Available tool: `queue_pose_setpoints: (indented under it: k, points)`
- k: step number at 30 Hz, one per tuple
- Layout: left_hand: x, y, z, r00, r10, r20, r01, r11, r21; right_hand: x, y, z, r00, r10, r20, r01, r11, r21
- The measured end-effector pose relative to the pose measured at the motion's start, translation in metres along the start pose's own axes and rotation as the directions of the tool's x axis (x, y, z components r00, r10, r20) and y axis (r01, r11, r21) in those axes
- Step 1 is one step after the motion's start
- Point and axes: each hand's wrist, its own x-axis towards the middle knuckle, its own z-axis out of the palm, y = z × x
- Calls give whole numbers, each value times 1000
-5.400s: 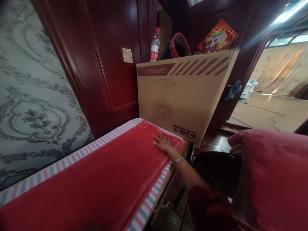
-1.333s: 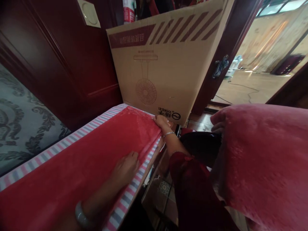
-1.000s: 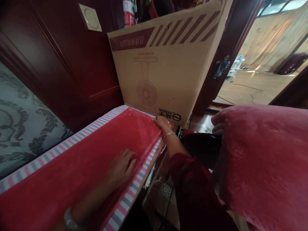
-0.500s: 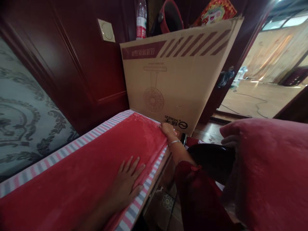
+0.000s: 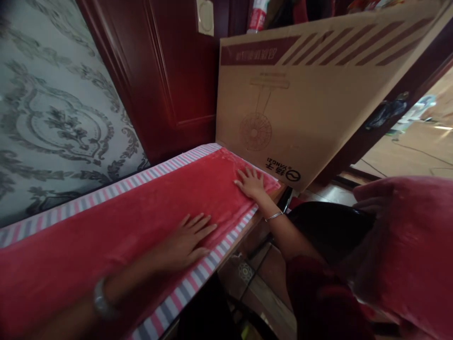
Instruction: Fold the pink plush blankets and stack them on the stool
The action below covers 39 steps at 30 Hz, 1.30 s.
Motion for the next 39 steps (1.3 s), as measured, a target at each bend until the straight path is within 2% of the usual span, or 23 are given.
queue_pose_setpoints:
  k: [4, 8, 11, 15, 19, 21, 23, 25, 28, 30, 34, 39]
  points:
    - [-46, -15, 24, 995, 40, -86, -34, 996, 79, -6, 13, 17, 998, 10, 61, -13, 999, 47]
    - [-59, -19, 40, 979, 78, -190, -59, 993, 105, -7, 17, 21, 999, 5, 43, -7, 998, 58]
    - [-56, -17, 41, 974, 81, -212, -57, 992, 116, -9, 15, 19, 999, 9, 41, -11, 998, 59]
    - [-52, -14, 33, 979, 64, -192, -47, 994, 96, -11, 14, 16, 998, 17, 60, -21, 998, 67]
    - [-70, -12, 20, 992, 57, -114, -55, 998, 14, -11, 13, 9, 996, 23, 89, -29, 997, 69]
    - [-90, -15, 15, 989, 31, -147, -29, 999, 14, -12, 3, 1, 994, 30, 103, -37, 997, 69]
    - [-117, -19, 15, 973, -28, -230, 43, 997, 61, -19, -18, -6, 997, -6, 78, 0, 997, 74]
    - [-144, -24, 22, 947, -118, -298, 158, 981, 115, -33, -46, -8, 990, -137, 23, 135, 987, 84]
    - [-178, -30, 40, 907, -254, -335, 318, 936, 151, -61, -85, 0, 919, -394, -5, 393, 916, 83]
    - [-193, -31, 54, 885, -298, -357, 370, 916, 154, -76, -100, 10, 889, -457, 33, 453, 888, 80]
    - [-203, -26, 68, 860, -304, -410, 383, 915, 125, -88, -101, 27, 904, -423, 67, 418, 905, 75]
    - [-199, -22, 64, 863, -337, -377, 394, 915, 86, -85, -97, 30, 904, -421, 71, 419, 907, 46]
